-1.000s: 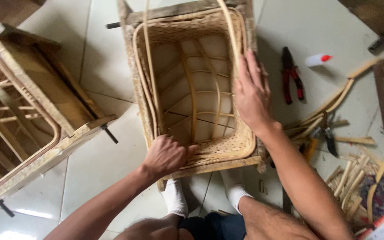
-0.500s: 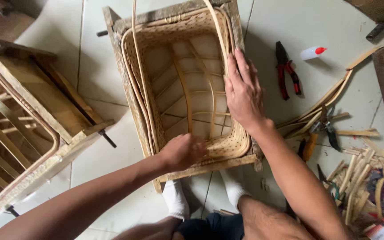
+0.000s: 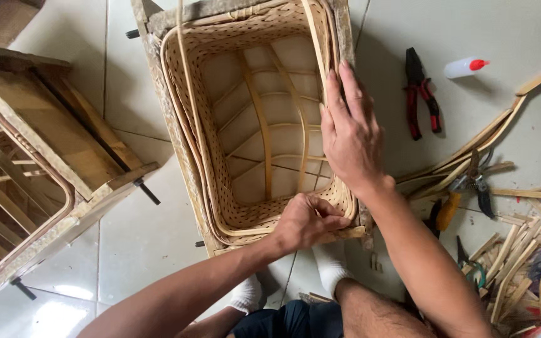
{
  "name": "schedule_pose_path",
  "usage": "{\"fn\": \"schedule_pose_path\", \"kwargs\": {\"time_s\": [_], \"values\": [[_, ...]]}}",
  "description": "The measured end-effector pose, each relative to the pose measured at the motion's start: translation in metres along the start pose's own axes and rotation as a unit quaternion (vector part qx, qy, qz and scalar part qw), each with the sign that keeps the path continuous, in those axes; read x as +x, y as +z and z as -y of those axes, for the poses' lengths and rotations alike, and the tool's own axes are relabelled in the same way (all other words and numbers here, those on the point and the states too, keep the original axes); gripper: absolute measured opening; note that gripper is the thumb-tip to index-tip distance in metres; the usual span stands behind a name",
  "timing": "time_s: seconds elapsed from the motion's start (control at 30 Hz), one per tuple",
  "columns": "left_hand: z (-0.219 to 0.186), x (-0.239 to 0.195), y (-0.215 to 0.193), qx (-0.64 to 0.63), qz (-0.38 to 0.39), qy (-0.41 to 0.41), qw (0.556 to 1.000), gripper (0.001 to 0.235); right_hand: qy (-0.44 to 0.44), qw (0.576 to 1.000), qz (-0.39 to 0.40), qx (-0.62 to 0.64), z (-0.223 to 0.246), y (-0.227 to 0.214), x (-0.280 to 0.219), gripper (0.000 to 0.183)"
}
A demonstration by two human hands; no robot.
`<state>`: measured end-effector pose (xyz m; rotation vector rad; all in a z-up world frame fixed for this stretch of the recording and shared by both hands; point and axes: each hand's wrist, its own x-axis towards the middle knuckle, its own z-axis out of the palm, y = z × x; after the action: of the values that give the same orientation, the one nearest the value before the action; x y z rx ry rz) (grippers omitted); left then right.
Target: The person applies glue to the inner rim of a rectangular woven basket held in a wooden jig. They then insert thin wooden strips into the rim, tapping them into place with a hammer and adjusting them by hand.
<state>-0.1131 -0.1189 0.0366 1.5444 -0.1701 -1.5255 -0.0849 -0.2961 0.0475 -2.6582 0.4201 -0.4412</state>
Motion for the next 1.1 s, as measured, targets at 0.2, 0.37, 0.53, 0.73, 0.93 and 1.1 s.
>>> {"fn": "schedule_pose_path", "kwargs": {"time_s": [0.2,0.37,0.53,0.73,0.93,1.1], "values": [[-0.008,-0.004,0.001,0.074,-0.006,0.085,0.994,0.021,-0.003,1.000,0.007,-0.026,0.017,-0.017,0.004,0.048],[-0.082,-0.012,-0.084,0.219,-0.001,0.276,0.936,0.035,0.009,1.000,0.010,-0.011,0.019,-0.020,0.012,0.047],[-0.180,0.087,-0.199,0.485,-0.404,0.479,0.610,0.060,0.006,1.000,0.004,-0.007,0.012,-0.009,0.003,0.052],[-0.219,0.149,-0.247,0.583,-0.290,0.427,0.627,0.028,0.011,0.999,-0.009,0.039,0.010,-0.004,-0.002,0.060],[-0.150,0.062,-0.204,0.531,-0.438,0.388,0.613,0.025,0.101,0.980,-0.001,0.173,0.012,-0.008,0.003,0.091],[-0.122,0.051,-0.182,0.435,-0.481,0.385,0.657,0.019,0.270,0.938,0.086,0.202,0.018,-0.019,0.013,0.115]]}}
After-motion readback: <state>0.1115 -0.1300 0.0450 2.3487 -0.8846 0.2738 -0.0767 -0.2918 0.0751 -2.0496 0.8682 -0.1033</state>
